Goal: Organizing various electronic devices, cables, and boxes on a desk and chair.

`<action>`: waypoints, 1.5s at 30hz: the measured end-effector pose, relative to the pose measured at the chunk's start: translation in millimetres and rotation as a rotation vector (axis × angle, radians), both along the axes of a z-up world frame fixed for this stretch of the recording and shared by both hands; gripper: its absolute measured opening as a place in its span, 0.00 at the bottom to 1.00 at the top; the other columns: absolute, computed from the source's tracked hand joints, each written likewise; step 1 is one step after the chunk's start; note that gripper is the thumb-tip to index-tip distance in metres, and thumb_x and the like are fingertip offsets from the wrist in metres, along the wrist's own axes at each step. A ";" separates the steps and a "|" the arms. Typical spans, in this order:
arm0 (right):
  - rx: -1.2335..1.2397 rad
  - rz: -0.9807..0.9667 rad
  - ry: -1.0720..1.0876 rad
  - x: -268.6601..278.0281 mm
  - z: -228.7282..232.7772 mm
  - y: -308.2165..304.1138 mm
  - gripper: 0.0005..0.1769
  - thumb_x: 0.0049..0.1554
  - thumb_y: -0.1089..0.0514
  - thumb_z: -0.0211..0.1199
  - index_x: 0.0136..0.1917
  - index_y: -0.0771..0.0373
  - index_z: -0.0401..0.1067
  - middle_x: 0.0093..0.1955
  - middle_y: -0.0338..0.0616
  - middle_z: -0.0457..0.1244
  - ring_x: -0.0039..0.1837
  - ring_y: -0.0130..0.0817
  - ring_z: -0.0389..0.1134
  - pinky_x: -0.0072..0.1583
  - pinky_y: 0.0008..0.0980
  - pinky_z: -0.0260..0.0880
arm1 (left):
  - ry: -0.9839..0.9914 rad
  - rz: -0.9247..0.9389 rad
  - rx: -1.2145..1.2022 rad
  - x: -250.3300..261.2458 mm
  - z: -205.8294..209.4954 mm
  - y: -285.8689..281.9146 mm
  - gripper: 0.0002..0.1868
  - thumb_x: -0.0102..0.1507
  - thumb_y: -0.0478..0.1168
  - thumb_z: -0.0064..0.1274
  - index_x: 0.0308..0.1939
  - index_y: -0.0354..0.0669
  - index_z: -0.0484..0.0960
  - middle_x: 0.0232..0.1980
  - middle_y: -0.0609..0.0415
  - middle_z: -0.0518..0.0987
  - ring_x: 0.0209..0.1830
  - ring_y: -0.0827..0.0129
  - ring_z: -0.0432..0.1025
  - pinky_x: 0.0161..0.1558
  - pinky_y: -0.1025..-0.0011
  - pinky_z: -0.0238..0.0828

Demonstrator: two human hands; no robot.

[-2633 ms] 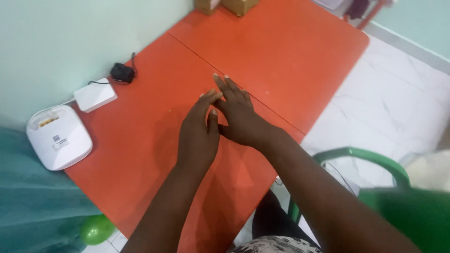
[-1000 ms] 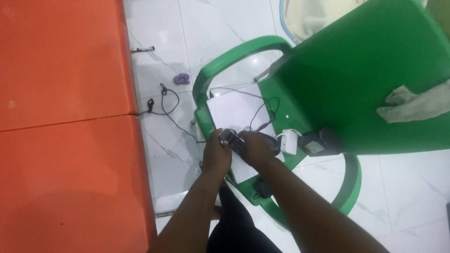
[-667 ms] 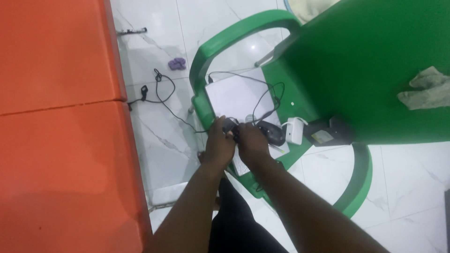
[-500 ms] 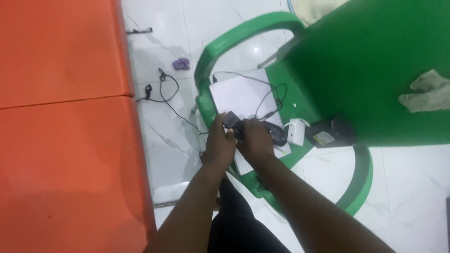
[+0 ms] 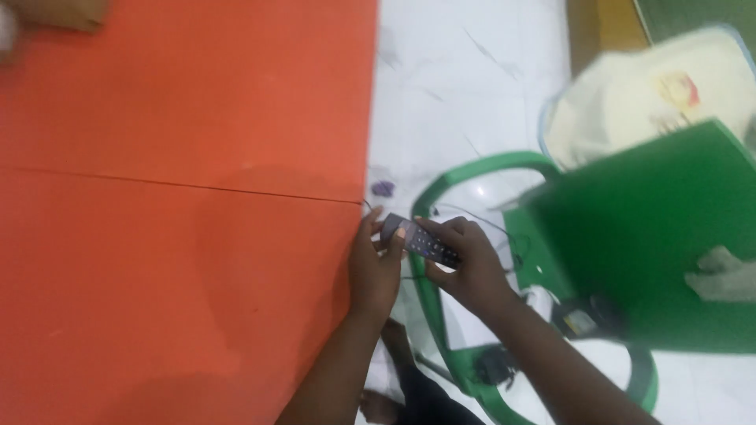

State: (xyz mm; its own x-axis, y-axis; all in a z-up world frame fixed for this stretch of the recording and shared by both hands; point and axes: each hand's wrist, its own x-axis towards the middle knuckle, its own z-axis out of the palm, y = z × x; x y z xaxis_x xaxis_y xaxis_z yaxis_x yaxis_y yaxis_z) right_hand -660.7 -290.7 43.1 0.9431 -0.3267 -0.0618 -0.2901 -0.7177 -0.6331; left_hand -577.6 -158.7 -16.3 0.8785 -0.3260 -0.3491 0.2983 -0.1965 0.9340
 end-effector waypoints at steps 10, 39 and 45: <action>-0.140 0.359 -0.326 75.6 72.1 80.3 0.35 0.43 0.69 0.70 0.64 0.47 0.76 0.66 0.43 0.62 0.71 0.48 0.57 0.66 0.40 0.69 | 0.045 0.201 -0.368 18.5 84.7 120.1 0.24 0.67 0.34 0.50 0.68 0.47 0.73 0.54 0.51 0.78 0.50 0.70 0.75 0.48 0.73 0.80; 0.536 0.230 -0.163 532.4 -12.6 110.8 0.23 0.53 0.68 0.64 0.63 0.66 0.73 0.54 0.48 0.71 0.52 0.31 0.75 0.48 0.29 0.74 | -0.109 0.901 -0.290 375.0 36.7 142.5 0.21 0.65 0.37 0.57 0.61 0.35 0.78 0.55 0.49 0.81 0.50 0.67 0.77 0.50 0.71 0.77; 0.437 0.155 0.033 601.2 -17.4 112.8 0.21 0.54 0.65 0.67 0.62 0.64 0.77 0.46 0.51 0.73 0.46 0.32 0.74 0.45 0.31 0.71 | -0.082 0.916 -0.036 451.7 -16.5 134.9 0.22 0.64 0.36 0.57 0.62 0.36 0.79 0.57 0.49 0.83 0.55 0.65 0.78 0.57 0.69 0.73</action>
